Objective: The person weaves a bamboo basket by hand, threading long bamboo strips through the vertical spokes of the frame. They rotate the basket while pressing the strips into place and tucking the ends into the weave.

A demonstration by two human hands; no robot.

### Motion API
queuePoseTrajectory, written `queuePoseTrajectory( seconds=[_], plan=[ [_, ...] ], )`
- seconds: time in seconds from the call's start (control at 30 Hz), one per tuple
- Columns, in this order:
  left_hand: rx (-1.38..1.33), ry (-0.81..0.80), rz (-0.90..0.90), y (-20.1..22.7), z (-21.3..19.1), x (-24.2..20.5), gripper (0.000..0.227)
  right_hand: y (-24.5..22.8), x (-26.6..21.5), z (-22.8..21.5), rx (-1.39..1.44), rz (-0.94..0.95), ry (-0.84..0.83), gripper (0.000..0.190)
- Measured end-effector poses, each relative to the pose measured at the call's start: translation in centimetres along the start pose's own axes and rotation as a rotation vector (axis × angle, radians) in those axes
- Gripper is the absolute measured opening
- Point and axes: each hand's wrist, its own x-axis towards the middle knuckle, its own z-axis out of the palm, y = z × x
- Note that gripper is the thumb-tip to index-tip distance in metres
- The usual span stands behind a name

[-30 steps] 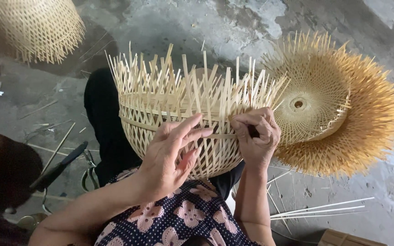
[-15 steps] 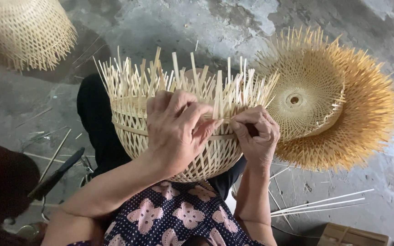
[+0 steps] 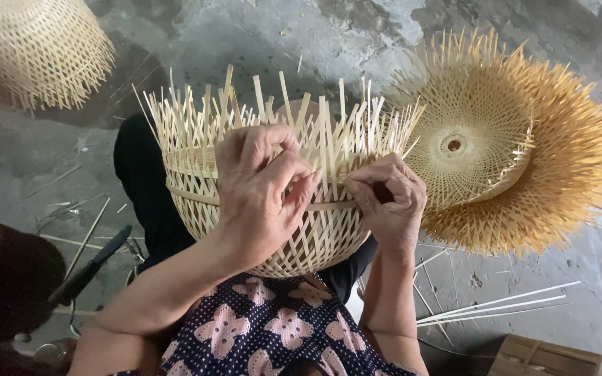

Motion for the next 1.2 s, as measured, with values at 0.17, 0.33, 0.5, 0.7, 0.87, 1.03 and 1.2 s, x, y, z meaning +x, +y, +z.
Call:
queuePoseTrajectory(
  seconds=[0.17,0.33,0.5,0.7,0.87,1.03,1.2],
  plan=[
    [0.173,0.101,0.032,0.1,-0.8,0.9,0.027,0.9,-0.5,0.0,-0.065,-0.042,-0.005,0.012],
    [0.103,0.225,0.116,-0.3,-2.5,-1.2,0.026,1.2,-0.7,0.2,0.031,-0.025,0.004,0.009],
    [-0.333,-0.058,-0.203,-2.5,-5.4,-2.4,0.014,0.4,-0.5,0.4,-0.050,-0.086,0.025,0.012],
    [-0.120,0.218,-0.076,-3.2,-7.8,-2.0,0.011,1.1,-1.1,0.5,-0.105,-0.089,0.055,0.017],
    [0.120,0.026,-0.036,-3.1,-6.4,-1.8,0.019,0.3,-1.1,0.6,-0.133,-0.035,0.089,0.019],
    [-0.002,0.006,-0.165,-3.6,-6.6,-4.0,0.018,1.5,-1.4,0.5,-0.076,-0.043,0.084,0.017],
    [-0.007,0.022,-0.150,-2.8,-6.2,-4.3,0.023,1.5,-1.6,0.6,-0.080,-0.014,0.091,0.016]
  ],
)
